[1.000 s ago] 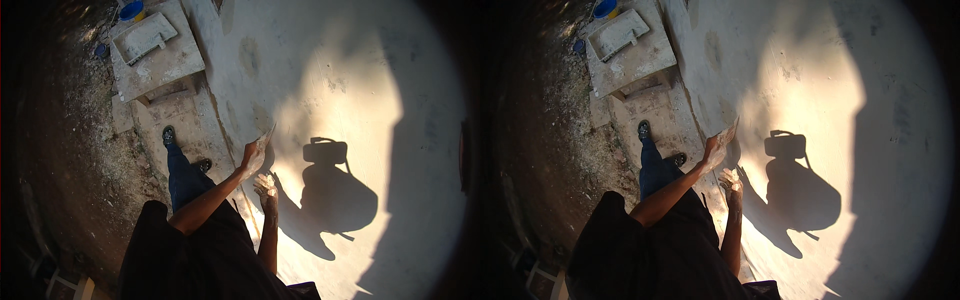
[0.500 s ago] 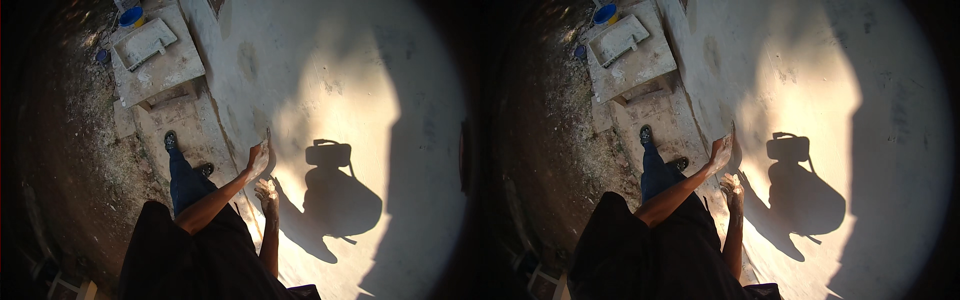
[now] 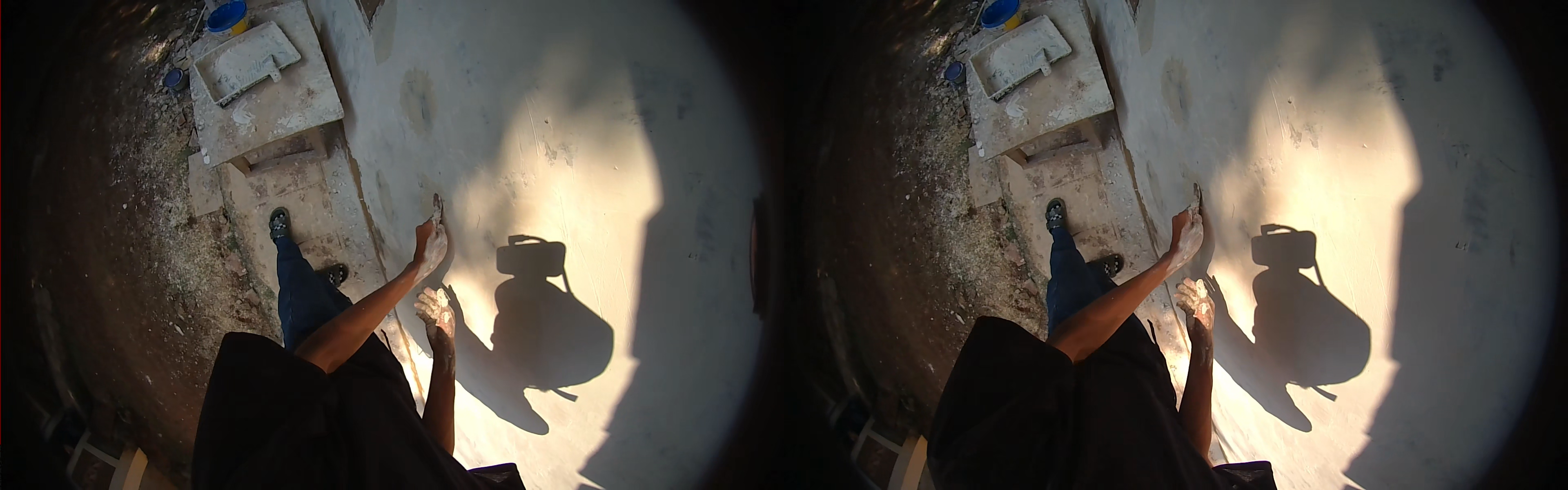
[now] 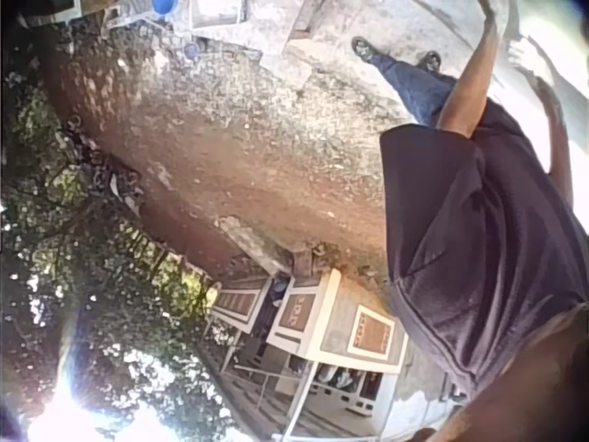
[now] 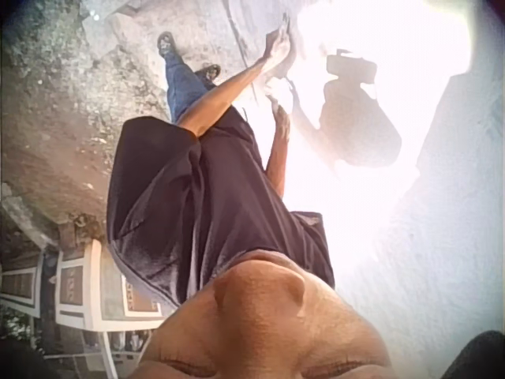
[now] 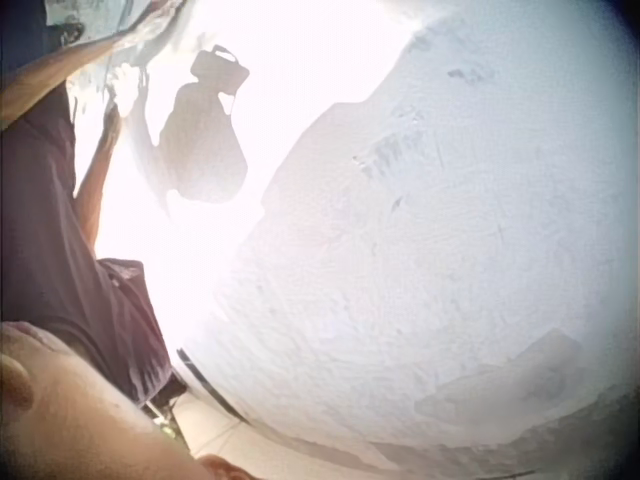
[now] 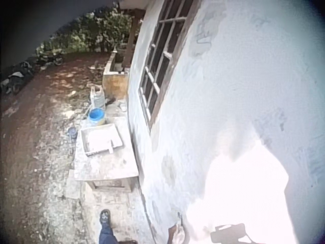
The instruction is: Applying plaster or wall putty to an exterior building wall and mixing more in a tray.
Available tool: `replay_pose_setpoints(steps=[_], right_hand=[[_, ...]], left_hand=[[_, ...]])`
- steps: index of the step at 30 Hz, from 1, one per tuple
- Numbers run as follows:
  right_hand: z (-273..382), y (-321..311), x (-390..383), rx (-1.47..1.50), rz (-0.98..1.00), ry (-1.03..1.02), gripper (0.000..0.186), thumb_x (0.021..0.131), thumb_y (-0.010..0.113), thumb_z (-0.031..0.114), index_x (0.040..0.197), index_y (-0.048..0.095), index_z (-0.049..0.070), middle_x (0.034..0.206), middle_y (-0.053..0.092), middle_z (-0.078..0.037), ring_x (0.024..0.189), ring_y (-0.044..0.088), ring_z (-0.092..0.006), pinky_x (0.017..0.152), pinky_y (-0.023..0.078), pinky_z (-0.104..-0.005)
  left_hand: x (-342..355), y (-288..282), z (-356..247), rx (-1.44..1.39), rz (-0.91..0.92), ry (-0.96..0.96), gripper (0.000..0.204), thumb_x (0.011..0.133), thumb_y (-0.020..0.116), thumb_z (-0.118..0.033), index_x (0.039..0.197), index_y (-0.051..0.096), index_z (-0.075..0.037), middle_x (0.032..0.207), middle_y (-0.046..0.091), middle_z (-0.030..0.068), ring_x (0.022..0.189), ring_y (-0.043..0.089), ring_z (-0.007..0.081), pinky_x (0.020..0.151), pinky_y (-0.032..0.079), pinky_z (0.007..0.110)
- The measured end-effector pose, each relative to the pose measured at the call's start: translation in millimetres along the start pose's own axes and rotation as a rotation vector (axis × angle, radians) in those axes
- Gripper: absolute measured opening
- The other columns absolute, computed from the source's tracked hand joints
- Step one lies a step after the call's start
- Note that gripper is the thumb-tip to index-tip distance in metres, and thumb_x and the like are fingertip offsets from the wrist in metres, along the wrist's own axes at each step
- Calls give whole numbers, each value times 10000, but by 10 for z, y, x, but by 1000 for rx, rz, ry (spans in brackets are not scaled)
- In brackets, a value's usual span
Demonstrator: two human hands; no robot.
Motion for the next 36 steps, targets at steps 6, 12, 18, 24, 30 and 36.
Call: replay_pose_setpoints(steps=[6, 12, 18, 24, 30, 36], right_hand=[[-19, -5, 123, -151, -74, 55, 403, 894, 496, 318, 1107, 525, -22, 958, 630, -109, 750, 625, -172, 649, 498, -259], [-34, -16, 77, 183, -94, 168, 498, 881, 497, 403, 1130, 521, -27, 973, 625, -113, 766, 615, -150, 672, 468, -238], [-166, -89, -64, 277, -22, 49, 339, 856, 542, 101, 1174, 492, -6, 1007, 612, -71, 857, 595, -136, 744, 478, -247], [-227, -80, 9, -77, -8, 35, 335, 852, 549, 121, 1153, 497, -18, 1016, 613, -91, 846, 605, -146, 718, 490, -236], [-94, -50, 29, 203, -39, 107, 422, 845, 585, 180, 1199, 468, -17, 1044, 603, -95, 864, 600, -141, 725, 483, -245], [-122, -1, -83, 492, 89, 25, 496, 831, 607, 195, 1240, 421, -14, 1098, 577, -101, 907, 589, -163, 740, 476, -262]], left_hand=[[-466, -243, -129, -724, 51, -45, 179, 896, 499, -140, 990, 480, 11, 863, 459, 26, 775, 430, 117, 649, 365, 266], [451, -628, 417, -620, -56, -165, 377, 918, 455, -194, 1226, 419, 20, 1221, 476, 112, 1105, 463, 194, 925, 372, 316], [-55, -154, -469, -197, -127, 19, 74, 849, 441, -7, 779, 463, 6, 651, 403, 10, 573, 369, 110, 499, 329, 287], [-630, -254, -666, -969, 88, -31, 338, 915, 414, -66, 1217, 403, 85, 1209, 486, 143, 1112, 469, 188, 960, 368, 279], [623, -540, 228, -828, -117, -132, 164, 914, 444, -155, 790, 500, -63, 620, 285, -37, 507, 259, 77, 441, 237, 236], [86, -121, -477, 363, -119, 246, 130, 798, 466, -36, 683, 455, 25, 513, 431, 133, 473, 418, 197, 459, 327, 372]])
Point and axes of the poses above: each hand's wrist, its own x-axis towards the middle knuckle, its own y-axis out of the palm, z = x × y, the point moved 7 cm from there along x, towards the middle knuckle
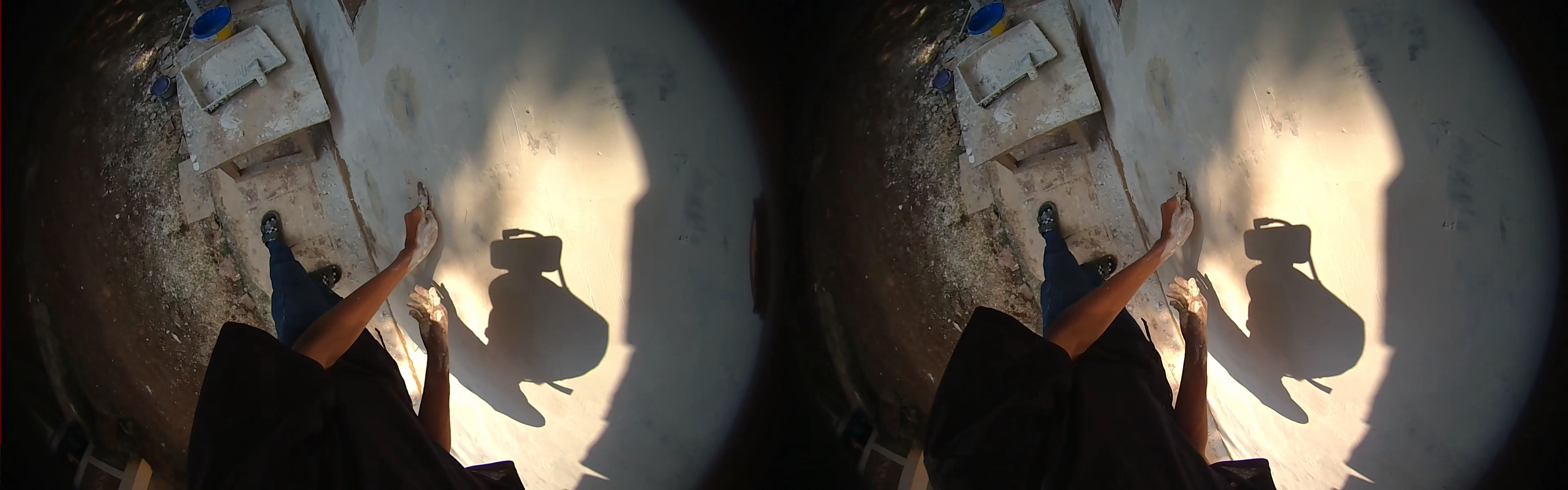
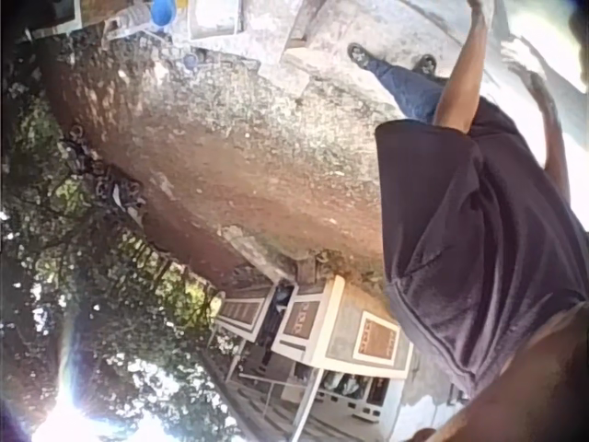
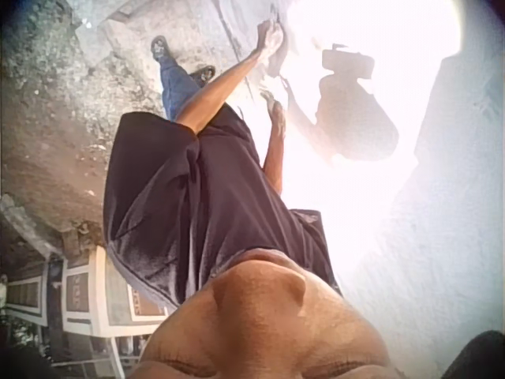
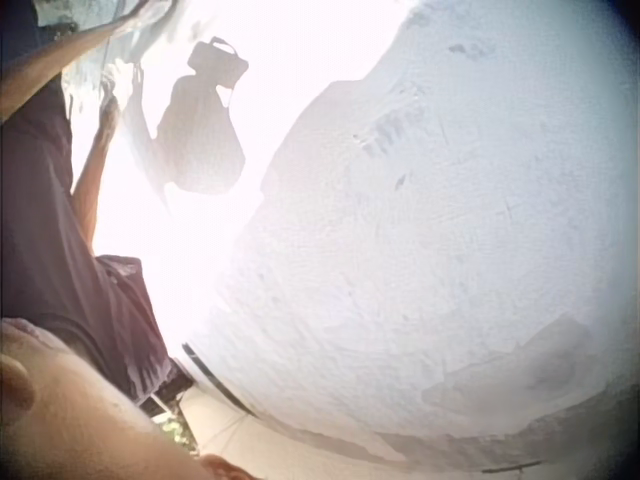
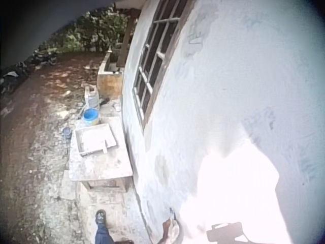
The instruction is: Applying plaster or wall putty to an exterior building wall and mixing more in a tray.
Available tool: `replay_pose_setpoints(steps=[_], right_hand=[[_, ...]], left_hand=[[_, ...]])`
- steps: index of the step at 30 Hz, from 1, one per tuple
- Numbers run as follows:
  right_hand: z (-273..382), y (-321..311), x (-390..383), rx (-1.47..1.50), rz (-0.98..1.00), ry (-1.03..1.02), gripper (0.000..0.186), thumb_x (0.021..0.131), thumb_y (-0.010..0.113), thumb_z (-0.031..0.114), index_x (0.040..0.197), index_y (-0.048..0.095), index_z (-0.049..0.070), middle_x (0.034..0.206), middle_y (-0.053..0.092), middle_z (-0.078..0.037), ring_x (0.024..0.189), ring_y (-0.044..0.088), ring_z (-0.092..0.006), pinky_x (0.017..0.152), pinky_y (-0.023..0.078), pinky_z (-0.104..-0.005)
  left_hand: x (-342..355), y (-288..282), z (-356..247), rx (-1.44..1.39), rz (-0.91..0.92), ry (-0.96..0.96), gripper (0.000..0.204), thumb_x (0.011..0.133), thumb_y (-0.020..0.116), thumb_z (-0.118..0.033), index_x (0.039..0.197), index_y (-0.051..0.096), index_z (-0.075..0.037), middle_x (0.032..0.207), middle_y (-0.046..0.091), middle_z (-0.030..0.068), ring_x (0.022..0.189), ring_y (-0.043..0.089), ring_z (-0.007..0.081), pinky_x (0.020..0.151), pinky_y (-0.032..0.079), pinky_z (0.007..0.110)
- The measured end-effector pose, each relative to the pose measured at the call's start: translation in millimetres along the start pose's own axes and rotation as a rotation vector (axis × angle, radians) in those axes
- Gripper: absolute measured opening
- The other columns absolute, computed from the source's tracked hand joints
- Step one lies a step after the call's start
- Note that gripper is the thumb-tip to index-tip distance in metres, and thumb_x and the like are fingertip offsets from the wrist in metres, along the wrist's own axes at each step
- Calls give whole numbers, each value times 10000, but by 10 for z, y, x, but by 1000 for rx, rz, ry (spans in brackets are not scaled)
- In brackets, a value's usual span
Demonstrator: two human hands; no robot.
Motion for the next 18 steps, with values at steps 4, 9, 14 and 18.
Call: replay_pose_setpoints(steps=[4, 9, 14, 18], right_hand=[[-97, -108, 11, -209, -142, 82, 476, 837, 583, 195, 1233, 427, -19, 1082, 583, -108, 900, 594, -173, 738, 481, -259], [-17, -45, 105, -153, -142, 173, 383, 848, 548, 122, 1204, 471, 4, 1034, 603, -84, 873, 599, -163, 733, 486, -256], [108, 21, 45, -501, -132, 42, 403, 878, 516, 256, 1195, 484, 9, 1030, 606, -78, 856, 602, -161, 730, 481, -258], [-7, -3, -20, -261, -129, 36, 485, 889, 475, 388, 1190, 487, 8, 1040, 605, -85, 847, 603, -170, 726, 471, -270]], left_hand=[[-586, -150, -403, -179, 255, -111, 130, 857, 462, -65, 932, 517, 26, 714, 543, 108, 611, 459, 145, 542, 391, 332], [-253, -597, 273, -1158, -96, -253, 131, 868, 457, -81, 907, 517, 29, 726, 527, 74, 628, 445, 124, 552, 387, 317], [291, -393, 409, -367, 18, -306, 129, 855, 445, -77, 844, 505, 37, 686, 517, 88, 610, 434, 119, 536, 379, 316], [4, -165, -242, -8, 151, -203, 140, 844, 436, -74, 794, 496, 43, 654, 508, 99, 596, 425, 115, 522, 372, 316]])
Point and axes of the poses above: each hand's wrist, its own x-axis towards the middle knuckle, its own y-axis out of the palm, z = x × y, the point moved 7 cm from there along x, towards the middle knuckle
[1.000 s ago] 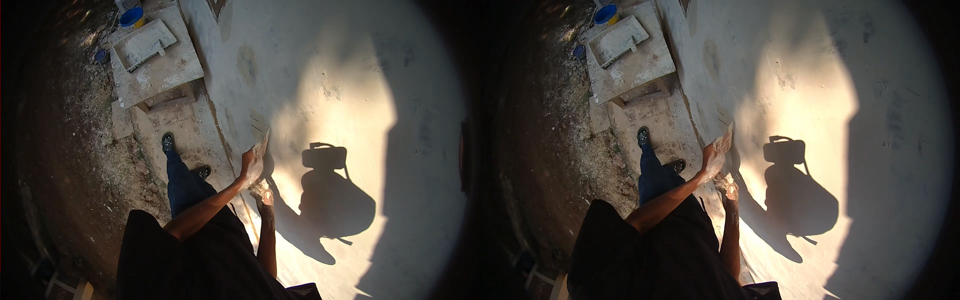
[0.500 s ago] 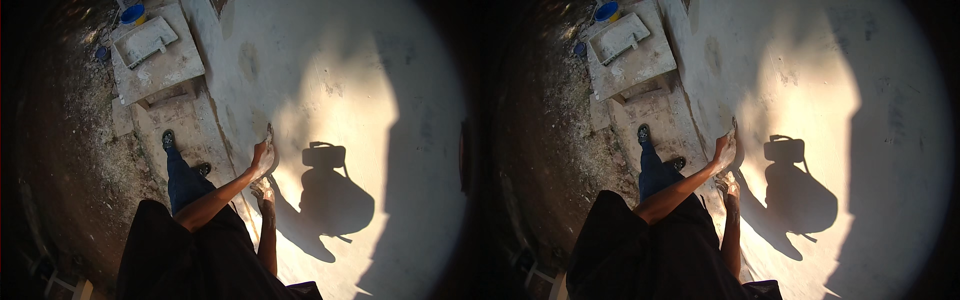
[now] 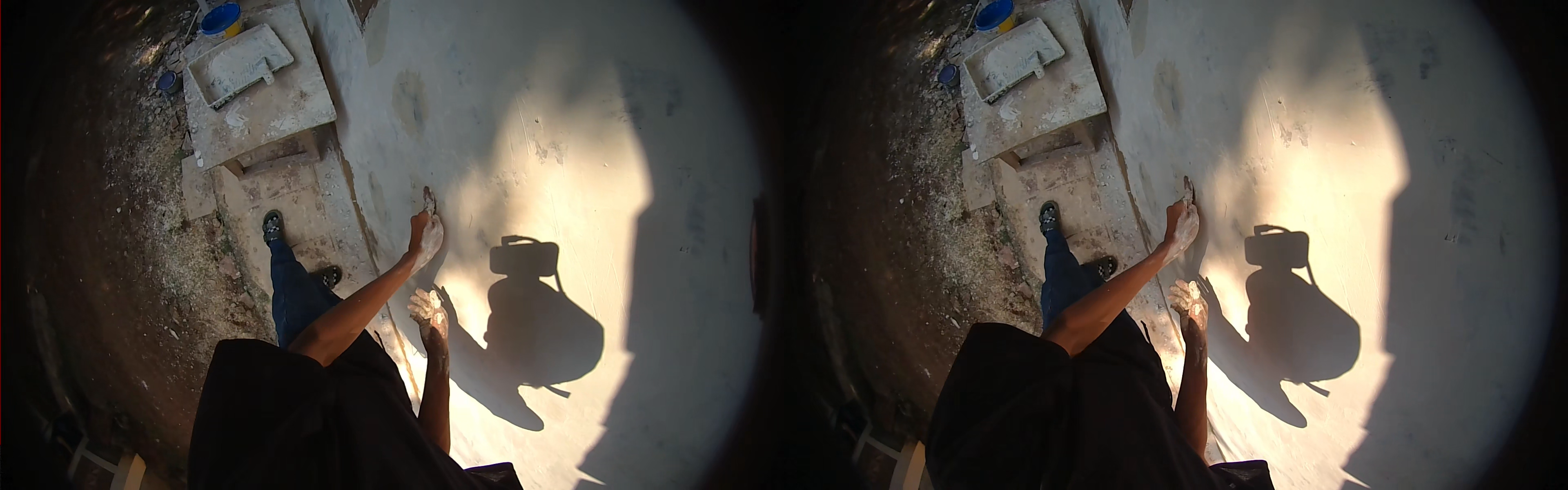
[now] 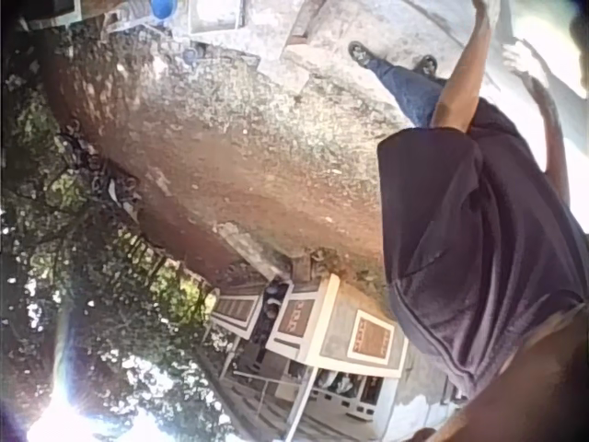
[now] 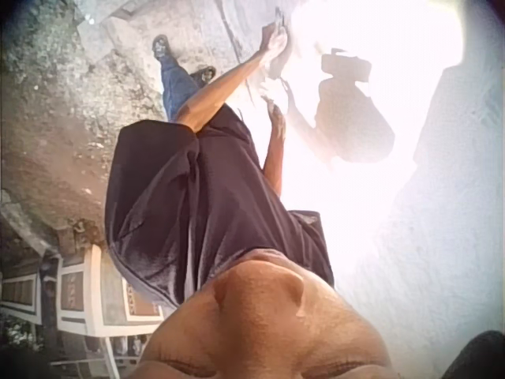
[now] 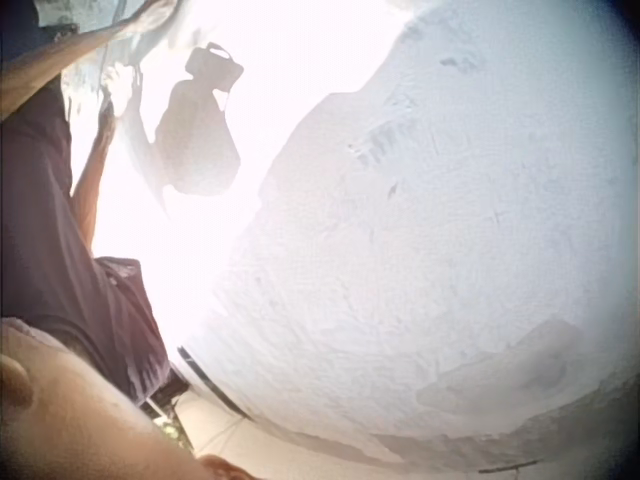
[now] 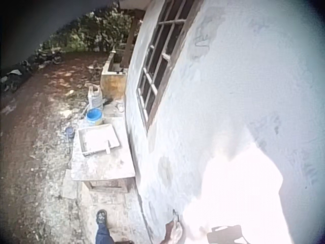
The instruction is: Applying plaster or wall putty to an exterior building wall and mixing more in a tray.
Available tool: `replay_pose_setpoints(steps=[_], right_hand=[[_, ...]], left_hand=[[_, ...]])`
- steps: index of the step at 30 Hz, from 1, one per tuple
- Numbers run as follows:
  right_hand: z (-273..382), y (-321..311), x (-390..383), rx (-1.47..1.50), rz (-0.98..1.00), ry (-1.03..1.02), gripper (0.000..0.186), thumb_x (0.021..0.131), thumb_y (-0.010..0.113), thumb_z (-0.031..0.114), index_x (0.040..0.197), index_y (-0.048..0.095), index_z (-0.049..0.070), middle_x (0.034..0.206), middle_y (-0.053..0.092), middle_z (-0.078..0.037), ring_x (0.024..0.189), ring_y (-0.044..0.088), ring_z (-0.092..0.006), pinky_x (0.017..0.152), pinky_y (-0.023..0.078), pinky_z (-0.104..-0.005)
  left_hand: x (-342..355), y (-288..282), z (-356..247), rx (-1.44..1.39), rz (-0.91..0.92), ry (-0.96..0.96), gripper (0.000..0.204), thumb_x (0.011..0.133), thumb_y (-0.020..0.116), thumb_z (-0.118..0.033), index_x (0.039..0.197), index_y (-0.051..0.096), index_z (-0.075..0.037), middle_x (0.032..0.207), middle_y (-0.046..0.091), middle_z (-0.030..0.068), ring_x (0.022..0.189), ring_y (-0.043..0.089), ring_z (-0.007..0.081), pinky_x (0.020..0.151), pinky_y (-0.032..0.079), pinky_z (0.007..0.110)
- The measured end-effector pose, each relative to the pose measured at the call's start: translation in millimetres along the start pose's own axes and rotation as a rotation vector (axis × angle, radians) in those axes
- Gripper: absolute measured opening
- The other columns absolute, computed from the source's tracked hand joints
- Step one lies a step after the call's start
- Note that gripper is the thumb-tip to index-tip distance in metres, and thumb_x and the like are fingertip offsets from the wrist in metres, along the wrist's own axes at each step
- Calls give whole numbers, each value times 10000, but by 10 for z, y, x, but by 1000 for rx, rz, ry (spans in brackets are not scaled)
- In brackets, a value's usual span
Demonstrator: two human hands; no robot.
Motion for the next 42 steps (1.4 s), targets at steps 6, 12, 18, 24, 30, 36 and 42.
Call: replay_pose_setpoints(steps=[6, 12, 18, 24, 30, 36, 42], right_hand=[[-136, 14, 90, 63, -67, 154, 484, 890, 478, 366, 1178, 477, -22, 1041, 601, -117, 836, 604, -183, 710, 473, -276], [139, 104, 72, -178, 29, -59, 563, 861, 507, 434, 1190, 472, -22, 1037, 599, -107, 833, 598, -169, 708, 473, -270], [-121, -58, 12, 162, -69, 115, 632, 805, 590, 455, 1200, 460, -21, 1030, 607, -96, 857, 605, -170, 725, 478, -262], [-134, -113, 185, -35, -80, 109, 412, 900, 480, 253, 1177, 464, -52, 969, 624, -133, 797, 624, -192, 678, 514, -253], [402, 191, 216, -32, 80, -77, 635, 839, 527, 463, 1179, 460, -69, 1046, 598, -147, 827, 609, -168, 687, 487, -235], [1165, 662, 5, -156, -15, -174, 568, 857, 499, 448, 1140, 501, -45, 1012, 610, -130, 823, 603, -167, 705, 455, -248], [1745, 647, 27, -487, -154, -85, 329, 855, 528, 219, 1080, 558, -19, 960, 616, -103, 796, 595, -160, 735, 433, -252]], left_hand=[[-454, -165, 171, -1063, 5, -73, 195, 883, 464, -142, 860, 542, 35, 722, 582, 99, 635, 500, 169, 585, 415, 331], [352, -291, 848, -527, -85, -289, 111, 874, 457, -41, 768, 485, -23, 649, 381, -60, 596, 423, 73, 499, 361, 260], [-137, -6, -89, -388, -85, 7, 129, 828, 433, 28, 904, 535, 8, 600, 382, -23, 551, 313, 37, 446, 285, 257], [-442, -383, -160, -1012, 12, 172, 346, 878, 364, -32, 1195, 476, 46, 736, 564, 59, 625, 437, 112, 574, 400, 253], [426, -379, 396, -718, -66, -77, 203, 862, 374, -34, 903, 544, 71, 741, 597, 104, 571, 529, 195, 521, 391, 318], [-279, -219, -408, -160, -94, 230, 273, 766, 439, 24, 1027, 517, 19, 656, 430, 239, 621, 348, 83, 529, 379, 293], [2, -288, 722, -1058, -60, -94, 359, 738, 447, 51, 1090, 515, 34, 644, 458, 45, 623, 400, 68, 521, 300, 229]])
Point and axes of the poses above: each hand's wrist, its own x-axis towards the middle knuckle, its own y-axis out of the palm, z = x × y, the point moved 7 cm from there along x, towards the middle knuckle
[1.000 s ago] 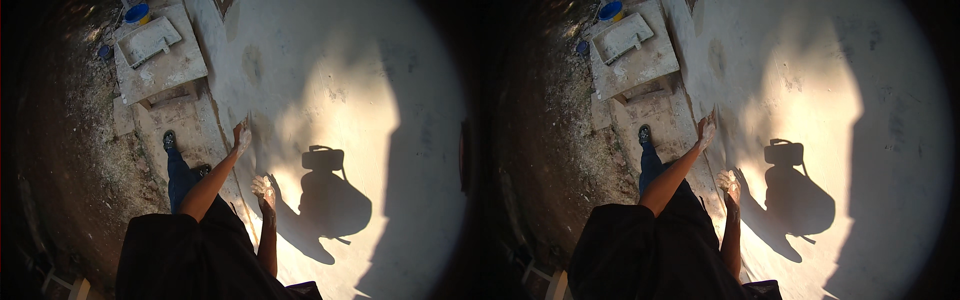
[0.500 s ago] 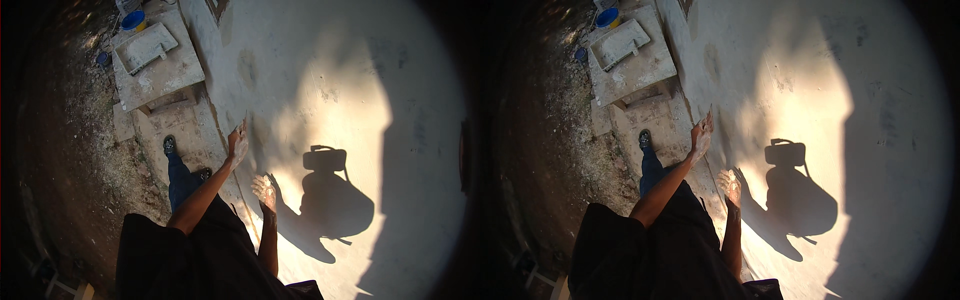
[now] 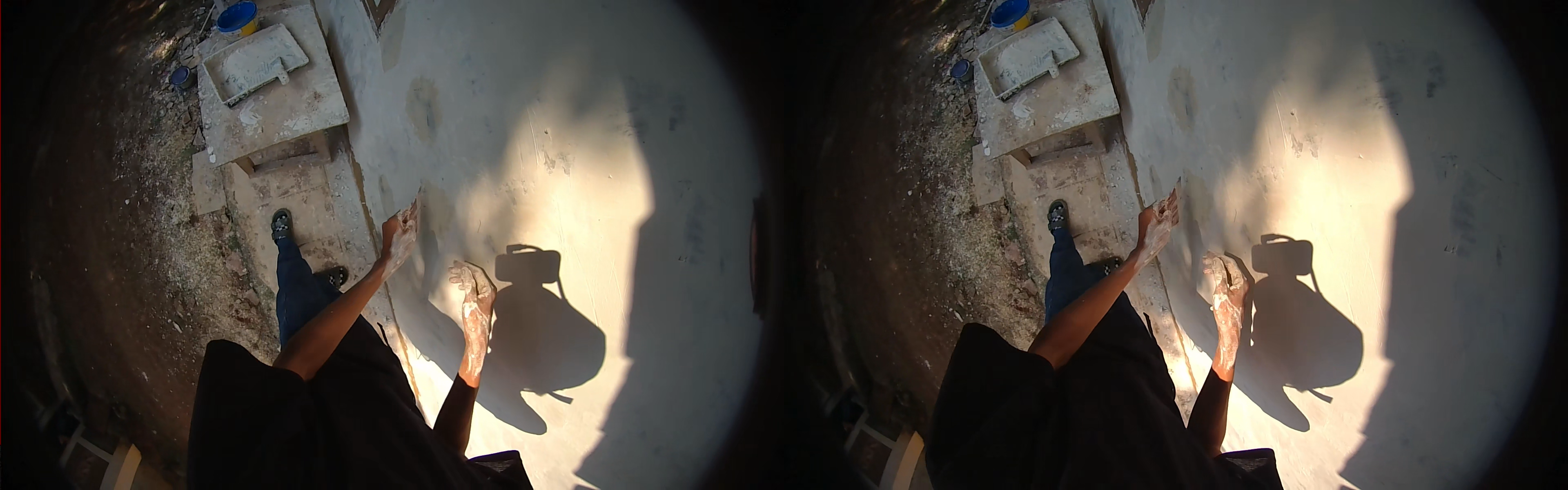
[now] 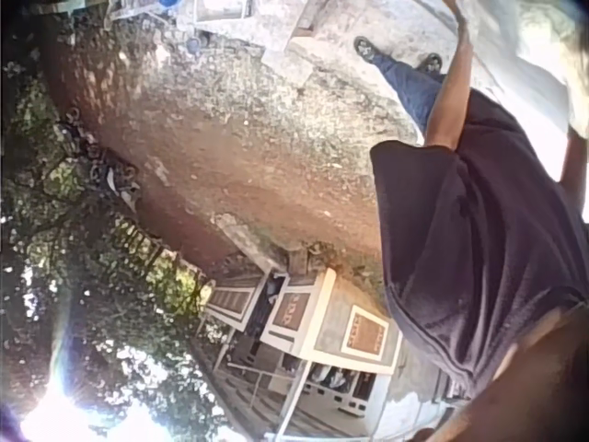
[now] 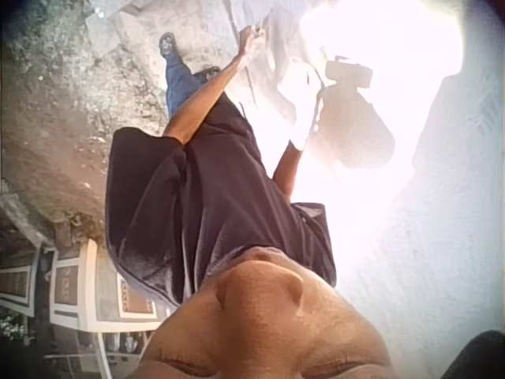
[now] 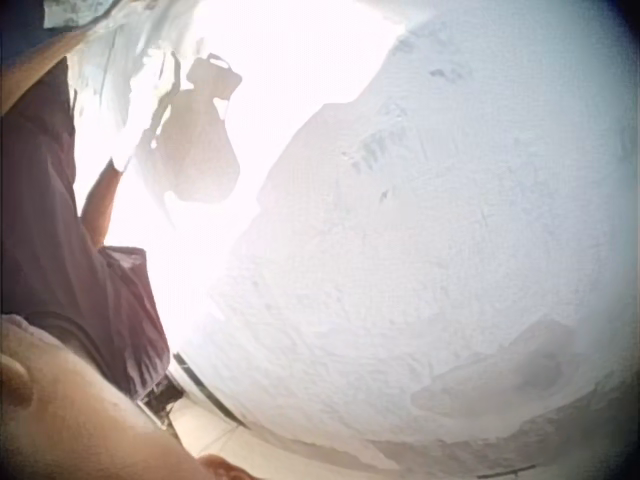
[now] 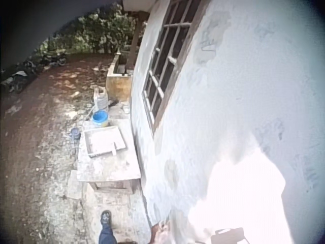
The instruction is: Applying plaster or wall putty to an exterior building wall and mixing more in a tray.
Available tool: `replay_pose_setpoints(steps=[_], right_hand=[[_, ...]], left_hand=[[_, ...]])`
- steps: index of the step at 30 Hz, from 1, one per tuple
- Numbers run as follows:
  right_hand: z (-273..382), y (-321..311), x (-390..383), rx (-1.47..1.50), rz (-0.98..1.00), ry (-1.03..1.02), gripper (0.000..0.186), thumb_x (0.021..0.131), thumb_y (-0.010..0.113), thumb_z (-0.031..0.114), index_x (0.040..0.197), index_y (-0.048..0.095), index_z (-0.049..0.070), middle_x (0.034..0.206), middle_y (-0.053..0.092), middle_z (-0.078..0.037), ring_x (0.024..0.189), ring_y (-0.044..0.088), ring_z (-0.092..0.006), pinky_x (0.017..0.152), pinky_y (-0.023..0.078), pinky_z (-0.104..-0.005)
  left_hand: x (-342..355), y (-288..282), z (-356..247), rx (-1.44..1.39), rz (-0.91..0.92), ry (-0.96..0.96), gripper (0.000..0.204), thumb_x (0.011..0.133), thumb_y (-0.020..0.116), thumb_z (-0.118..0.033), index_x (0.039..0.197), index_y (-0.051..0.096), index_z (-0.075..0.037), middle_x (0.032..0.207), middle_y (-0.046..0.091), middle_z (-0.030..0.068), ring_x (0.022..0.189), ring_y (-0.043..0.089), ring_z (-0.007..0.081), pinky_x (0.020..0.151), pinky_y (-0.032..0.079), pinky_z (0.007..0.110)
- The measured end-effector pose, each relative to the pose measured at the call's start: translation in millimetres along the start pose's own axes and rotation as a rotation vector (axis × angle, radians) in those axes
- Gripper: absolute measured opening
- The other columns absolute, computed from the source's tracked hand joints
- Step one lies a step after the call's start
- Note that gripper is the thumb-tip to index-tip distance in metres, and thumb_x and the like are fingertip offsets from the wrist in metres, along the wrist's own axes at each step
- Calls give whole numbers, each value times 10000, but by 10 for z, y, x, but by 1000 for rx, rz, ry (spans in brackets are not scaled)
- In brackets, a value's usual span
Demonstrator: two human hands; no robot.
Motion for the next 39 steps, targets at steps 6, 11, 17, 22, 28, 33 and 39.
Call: replay_pose_setpoints(steps=[6, 11, 17, 22, 28, 33, 39], right_hand=[[534, -151, 96, -282, -258, -497, 243, 842, 541, 86, 1057, 572, -23, 944, 615, -90, 800, 584, -150, 749, 423, -243], [980, -108, 165, -146, -12, -432, 192, 847, 495, 23, 998, 603, -26, 938, 630, -78, 837, 575, -142, 772, 411, -234], [1433, 70, 228, -183, 38, -521, 251, 889, 501, 177, 1001, 610, -20, 935, 644, -104, 842, 600, -168, 755, 448, -273], [1537, 260, 463, -293, 124, -439, 278, 883, 521, 213, 1014, 614, -14, 890, 650, -109, 801, 597, -164, 705, 464, -280], [1646, 273, 553, -225, 71, -475, 251, 885, 518, 187, 1001, 625, -8, 856, 650, -111, 765, 592, -151, 674, 460, -254], [1702, 291, 664, -172, 67, -402, 244, 880, 521, 162, 1004, 621, -23, 858, 649, -116, 764, 591, -149, 664, 466, -260], [1830, 393, 631, -121, 59, -349, 252, 873, 534, 173, 1005, 619, -25, 863, 644, -115, 773, 588, -154, 667, 470, -265]], left_hand=[[280, 132, 99, 768, 24, 246, 48, 716, 499, 22, 726, 455, 41, 573, 410, 111, 571, 460, 119, 506, 346, 261], [-472, 688, -237, 1019, 111, 180, 96, 749, 520, -7, 837, 502, 28, 611, 472, 188, 571, 484, 350, 559, 404, 275], [-82, -12, -130, 228, 50, 6, 219, 803, 495, 32, 1016, 538, 51, 774, 544, 31, 698, 451, 77, 599, 386, 206], [413, 19, -100, 932, -43, 94, 170, 771, 525, -43, 926, 571, 8, 691, 565, 61, 638, 493, 114, 556, 402, 259], [-310, 735, -351, 988, 22, 273, 230, 755, 452, 12, 965, 541, 49, 669, 503, 220, 590, 503, 319, 547, 408, 308], [-226, 240, -459, 658, 52, 441, 323, 765, 445, 43, 1087, 454, 44, 791, 532, 210, 564, 465, 154, 524, 393, 290], [351, 122, -402, 700, -21, 122, 49, 790, 447, 10, 777, 493, 22, 574, 491, 14, 524, 377, 84, 458, 363, 276]])
Point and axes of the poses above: each hand's wrist, its own x-axis towards the middle knuckle, its own y-axis out of the palm, z = x × y, the point moved 7 cm from there along x, towards the middle knuckle
